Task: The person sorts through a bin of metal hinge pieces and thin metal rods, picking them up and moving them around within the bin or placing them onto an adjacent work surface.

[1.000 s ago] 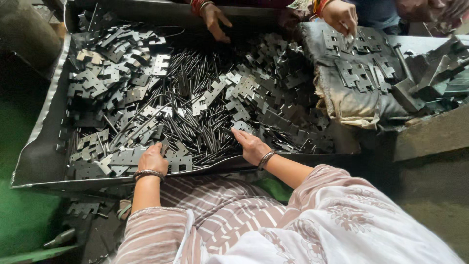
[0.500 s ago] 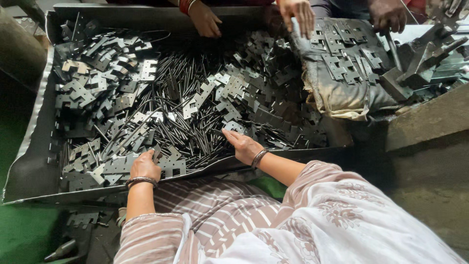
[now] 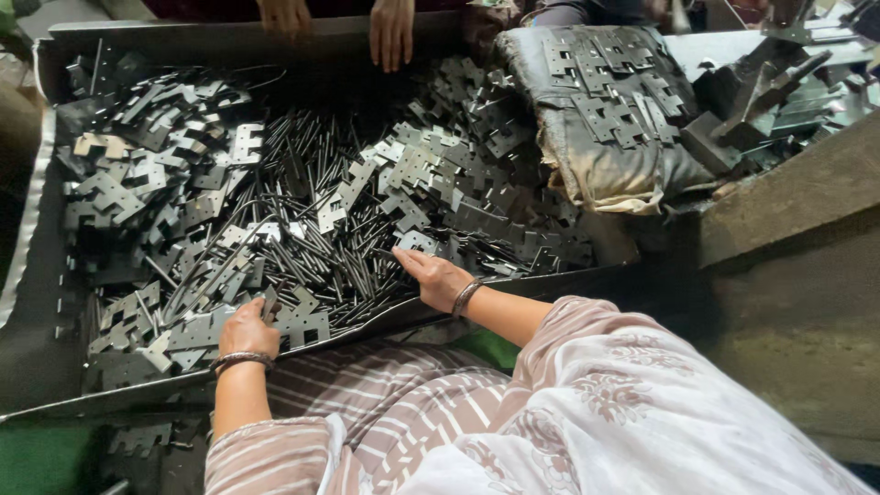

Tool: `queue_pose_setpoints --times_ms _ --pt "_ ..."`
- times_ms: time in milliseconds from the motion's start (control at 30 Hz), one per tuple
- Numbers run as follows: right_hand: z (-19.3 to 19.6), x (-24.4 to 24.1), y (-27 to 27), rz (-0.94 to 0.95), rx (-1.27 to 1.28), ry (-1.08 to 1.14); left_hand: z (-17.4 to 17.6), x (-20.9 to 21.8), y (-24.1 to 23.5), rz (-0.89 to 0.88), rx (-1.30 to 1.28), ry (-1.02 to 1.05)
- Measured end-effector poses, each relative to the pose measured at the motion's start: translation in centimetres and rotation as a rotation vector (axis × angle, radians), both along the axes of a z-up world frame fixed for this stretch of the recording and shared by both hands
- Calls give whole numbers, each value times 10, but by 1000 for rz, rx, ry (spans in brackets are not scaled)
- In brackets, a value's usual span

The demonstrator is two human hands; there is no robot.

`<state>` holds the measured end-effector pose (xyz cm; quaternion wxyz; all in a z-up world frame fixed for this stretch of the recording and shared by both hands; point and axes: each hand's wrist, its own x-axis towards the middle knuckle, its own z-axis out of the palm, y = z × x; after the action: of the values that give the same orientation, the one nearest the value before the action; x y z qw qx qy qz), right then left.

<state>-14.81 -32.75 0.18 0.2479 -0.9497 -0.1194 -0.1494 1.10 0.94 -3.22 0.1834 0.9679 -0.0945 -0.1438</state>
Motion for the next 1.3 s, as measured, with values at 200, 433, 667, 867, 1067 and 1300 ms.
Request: queue_pose_setpoints --times_ms 200,433,667,867,1067,1300 --pt "-3 0 0 -15 -6 29 -7 4 3 -44 -7 -52" --pt "-5 0 -1 -22 -21 12 2 0 0 -38 -11 -41" --pt "-3 -1 1 -48 -24 68 15 -3 -1 -29 24 7" --pt "-4 0 1 -39 -32 9 0 1 3 -25 12 -21" --pt "-5 0 0 -37 -17 34 -16 5 7 -40 -41 -82" --pt "-5 1 0 -35 -19 26 -5 0 4 -37 -17 -54"
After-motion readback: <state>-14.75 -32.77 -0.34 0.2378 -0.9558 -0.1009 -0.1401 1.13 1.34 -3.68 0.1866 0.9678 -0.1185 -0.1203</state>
